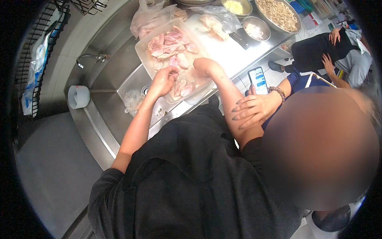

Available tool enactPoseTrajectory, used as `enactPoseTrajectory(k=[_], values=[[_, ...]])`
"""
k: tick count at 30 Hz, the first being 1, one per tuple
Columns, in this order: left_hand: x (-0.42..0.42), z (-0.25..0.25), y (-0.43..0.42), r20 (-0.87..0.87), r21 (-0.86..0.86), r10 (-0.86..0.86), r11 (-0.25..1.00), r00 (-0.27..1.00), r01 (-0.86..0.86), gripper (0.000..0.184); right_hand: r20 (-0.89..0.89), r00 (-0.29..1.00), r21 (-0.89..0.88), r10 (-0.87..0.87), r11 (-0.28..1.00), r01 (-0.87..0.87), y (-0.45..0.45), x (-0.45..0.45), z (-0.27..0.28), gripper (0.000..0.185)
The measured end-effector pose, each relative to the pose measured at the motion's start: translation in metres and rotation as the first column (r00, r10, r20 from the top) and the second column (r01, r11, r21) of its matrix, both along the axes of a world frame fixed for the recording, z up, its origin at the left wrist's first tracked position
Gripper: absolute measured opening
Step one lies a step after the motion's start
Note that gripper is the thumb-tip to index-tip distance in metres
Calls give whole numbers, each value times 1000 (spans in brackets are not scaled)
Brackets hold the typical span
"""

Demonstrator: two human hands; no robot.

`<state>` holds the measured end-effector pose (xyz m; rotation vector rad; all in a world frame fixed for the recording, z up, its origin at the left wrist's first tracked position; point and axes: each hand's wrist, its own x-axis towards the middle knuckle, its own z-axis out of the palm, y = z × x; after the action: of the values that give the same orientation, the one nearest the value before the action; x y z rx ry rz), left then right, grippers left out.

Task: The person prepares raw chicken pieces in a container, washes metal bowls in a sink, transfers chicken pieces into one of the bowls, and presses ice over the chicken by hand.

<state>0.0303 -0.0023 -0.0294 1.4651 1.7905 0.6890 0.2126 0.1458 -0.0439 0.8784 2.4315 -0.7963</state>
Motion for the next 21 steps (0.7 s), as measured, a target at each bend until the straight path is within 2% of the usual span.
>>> enactPoseTrajectory(k=[1,3,5,6,8,9,11,12,15,17,18,19,20,21], values=[[-4,4,1,-1,2,-4,1000,1000,4,29,25,999,10,24,1000,-25,-2,-1,3,37],[-12,13,2,-166,125,147,984,975,-127,27,48,998,19,50,999,-51,-9,-5,4,36],[-20,21,4,-174,129,198,976,965,-177,24,3,996,119,-93,989,92,-17,-9,2,31],[-27,21,7,-159,170,220,966,962,-193,22,3,996,120,-93,989,92,-22,-12,5,31],[-38,20,10,-127,236,255,946,959,-220,19,-236,969,255,-76,957,137,-30,-19,11,24],[-41,21,9,-128,237,257,946,958,-222,19,-237,969,255,-74,957,136,-32,-28,8,24],[-46,23,9,-16,259,300,923,954,-286,19,-253,966,127,-59,988,93,-36,-44,-4,32],[-47,22,9,-15,260,300,922,954,-286,19,-385,922,82,-35,994,72,-42,-45,-4,37],[-50,20,9,59,322,333,886,941,-334,18,-368,929,-5,-35,999,36,-62,-66,12,44],[-50,20,11,12,302,341,895,940,-328,19,-392,919,8,-34,999,40,-73,-76,5,47],[-50,23,13,12,304,342,894,940,-329,19,-303,953,10,-24,1000,28,-77,-81,2,41],[-49,25,17,-79,321,324,903,943,-284,20,-212,977,11,-13,1000,16,-79,-84,-1,35],[-50,28,21,-169,334,305,912,937,-237,21,-215,977,12,-10,1000,13,-80,-86,-7,35],[-53,24,25,-171,335,308,912,936,-239,21,-254,967,8,-21,1000,24,-80,-88,-16,36]])
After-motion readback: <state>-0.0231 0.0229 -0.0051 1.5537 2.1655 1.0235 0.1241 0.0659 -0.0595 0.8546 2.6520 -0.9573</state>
